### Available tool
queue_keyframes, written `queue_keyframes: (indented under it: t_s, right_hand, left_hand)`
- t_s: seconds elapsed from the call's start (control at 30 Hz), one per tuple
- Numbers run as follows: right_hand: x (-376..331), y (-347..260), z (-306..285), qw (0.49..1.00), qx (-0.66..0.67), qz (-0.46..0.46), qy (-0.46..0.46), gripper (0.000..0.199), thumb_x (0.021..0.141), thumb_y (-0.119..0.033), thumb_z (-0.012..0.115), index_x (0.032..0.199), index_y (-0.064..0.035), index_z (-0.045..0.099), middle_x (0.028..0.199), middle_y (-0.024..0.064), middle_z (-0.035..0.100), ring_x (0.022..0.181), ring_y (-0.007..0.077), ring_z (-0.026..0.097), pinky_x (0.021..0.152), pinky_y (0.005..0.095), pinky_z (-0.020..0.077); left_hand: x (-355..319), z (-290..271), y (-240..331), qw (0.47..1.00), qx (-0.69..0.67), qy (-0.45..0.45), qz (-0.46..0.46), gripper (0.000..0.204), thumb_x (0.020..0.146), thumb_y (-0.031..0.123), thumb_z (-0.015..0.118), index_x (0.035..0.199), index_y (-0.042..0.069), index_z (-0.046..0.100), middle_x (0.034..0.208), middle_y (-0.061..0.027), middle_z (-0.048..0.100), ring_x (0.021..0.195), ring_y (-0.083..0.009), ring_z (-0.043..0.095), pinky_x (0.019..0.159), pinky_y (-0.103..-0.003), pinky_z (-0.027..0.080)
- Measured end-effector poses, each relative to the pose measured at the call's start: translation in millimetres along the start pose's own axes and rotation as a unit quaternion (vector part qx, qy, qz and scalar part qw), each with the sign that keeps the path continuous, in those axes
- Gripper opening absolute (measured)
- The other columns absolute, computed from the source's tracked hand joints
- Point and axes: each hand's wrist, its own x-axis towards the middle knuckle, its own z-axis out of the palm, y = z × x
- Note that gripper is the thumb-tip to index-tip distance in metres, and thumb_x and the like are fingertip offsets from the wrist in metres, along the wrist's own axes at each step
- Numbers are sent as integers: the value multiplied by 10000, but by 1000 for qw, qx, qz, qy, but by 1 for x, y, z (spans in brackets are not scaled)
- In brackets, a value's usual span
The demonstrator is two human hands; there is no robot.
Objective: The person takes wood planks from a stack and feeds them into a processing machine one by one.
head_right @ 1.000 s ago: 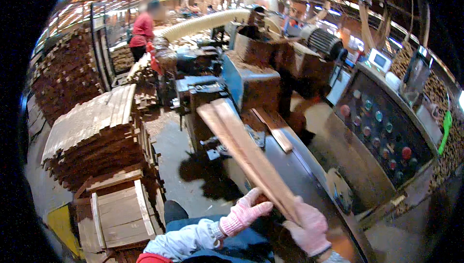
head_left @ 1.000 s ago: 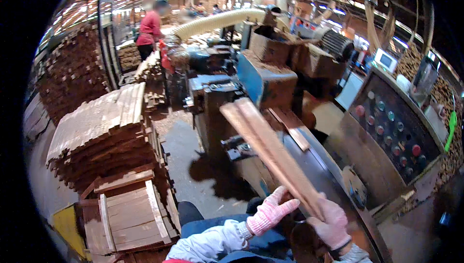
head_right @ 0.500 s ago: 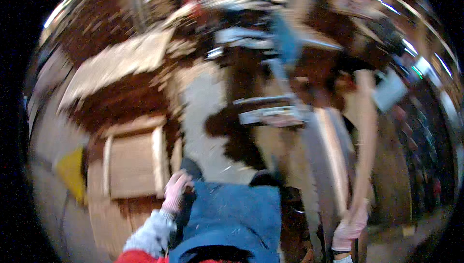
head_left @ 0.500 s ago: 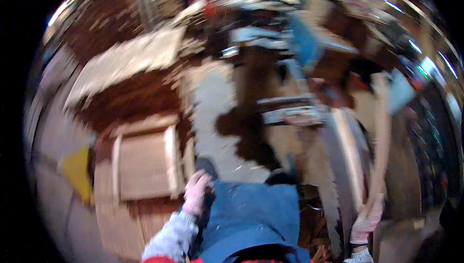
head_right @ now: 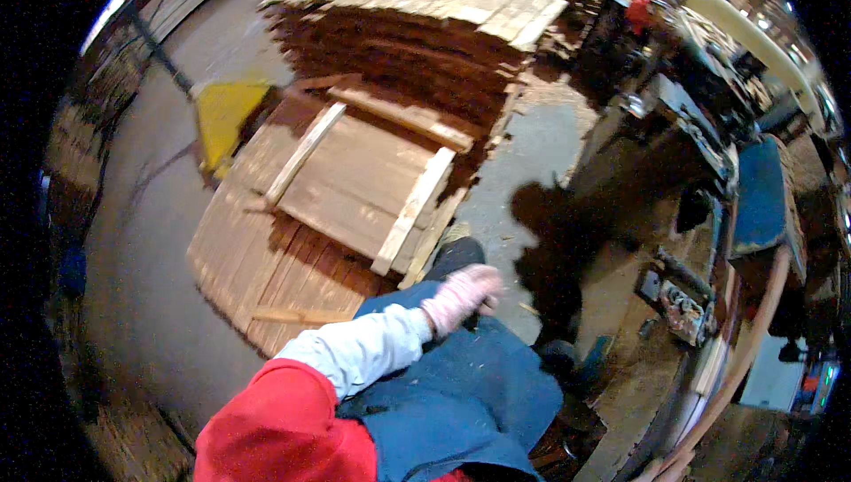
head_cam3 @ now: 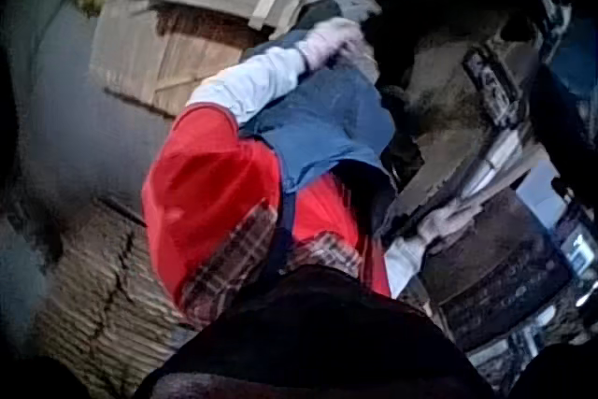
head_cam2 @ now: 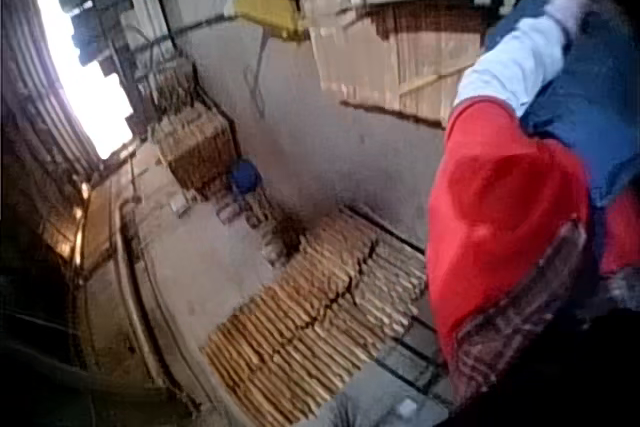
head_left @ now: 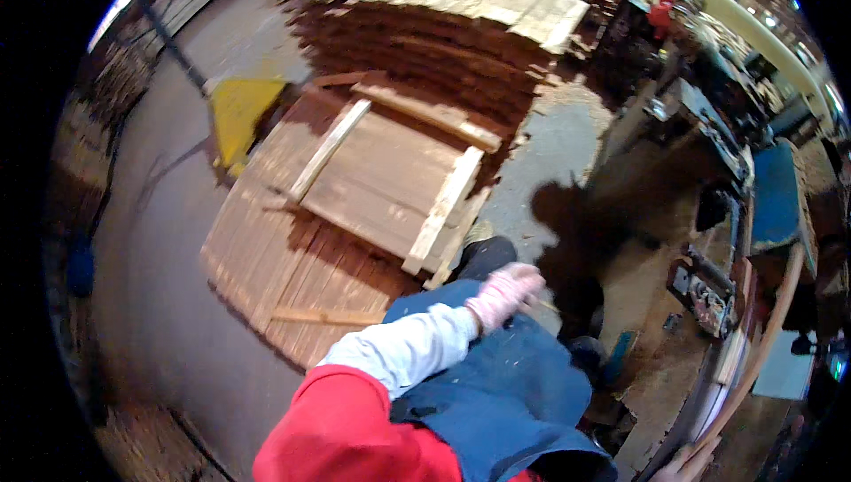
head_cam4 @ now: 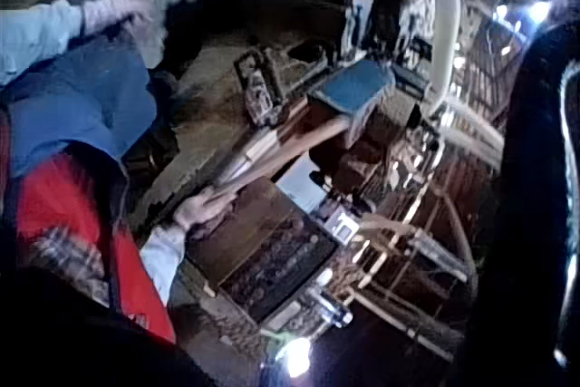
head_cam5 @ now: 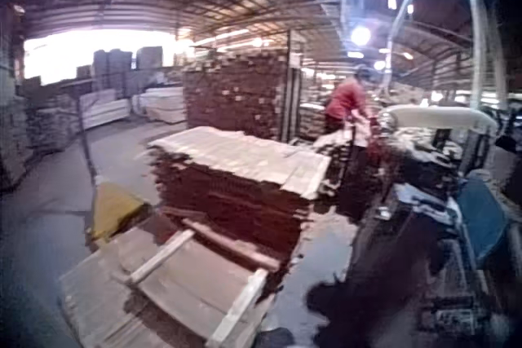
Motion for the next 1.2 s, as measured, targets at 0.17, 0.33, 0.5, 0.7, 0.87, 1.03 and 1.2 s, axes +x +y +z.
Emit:
queue_keyframes:
  t_s: [0.17, 0.33, 0.5, 0.7, 0.87, 1.03, 1.2]
  right_hand:
    - [-158, 29, -104, 984, -50, 48, -163, 412, 998, -138, 543, 1345, 84, 537, 1366, 306, 528, 1274, 430, 507, 1094, 456, 398]
    - [-177, 12, -115, 967, -141, 90, -191, 414, 1014, -159, 503, 1350, 81, 533, 1369, 316, 518, 1273, 454, 496, 1089, 483, 396]
    - [-71, -26, -62, 958, -230, 16, -170, 429, 1033, -212, 438, 1363, 42, 539, 1410, 322, 469, 1308, 474, 447, 1102, 518, 373]
    - [84, -25, 46, 975, -134, 64, -163, 418, 1024, -225, 495, 1367, 9, 553, 1440, 271, 470, 1323, 414, 460, 1115, 457, 371]
    - [122, -19, 85, 997, -52, 8, -64, 398, 1011, -203, 528, 1348, 5, 571, 1373, 247, 549, 1286, 394, 505, 1096, 444, 389]
    - [131, -105, 84, 991, 16, -130, -40, 288, 962, -109, 540, 1181, 28, 667, 1230, 214, 647, 1161, 386, 590, 1023, 469, 448]
    - [122, -281, 56, 917, 103, -341, -176, 589, 790, -235, 771, 1302, -13, 582, 1228, 235, 617, 1148, 413, 573, 1029, 487, 427]
  left_hand:
    - [99, -115, 66, 997, -15, 68, 22, 155, 906, 227, 647, 962, 98, 582, 808, -25, 571, 647, -127, 546, 534, -282, 497]
    - [222, -219, 98, 974, -112, 193, 45, 244, 885, 340, 688, 904, 115, 596, 727, -42, 544, 563, -176, 515, 491, -334, 437]
    - [328, -241, 125, 927, -45, 372, 33, 438, 853, 414, 708, 1124, 101, 564, 720, -109, 588, 647, -258, 578, 578, -431, 460]
    - [370, -278, 130, 891, -105, 439, 48, 674, 821, 393, 747, 1352, 58, 501, 1258, -165, 572, 1072, -332, 603, 839, -442, 543]
    - [304, -232, 148, 896, -121, 406, 132, 601, 841, 485, 738, 1212, 36, 591, 1077, -73, 652, 822, -196, 600, 554, -324, 492]
    - [189, -125, 119, 948, -24, 286, 138, 486, 883, 457, 716, 1062, 9, 664, 895, -48, 651, 751, -164, 574, 670, -334, 501]
    - [62, 27, 77, 983, 111, 114, 87, 414, 902, 366, 713, 1136, 29, 658, 998, -63, 690, 872, -148, 618, 752, -319, 533]
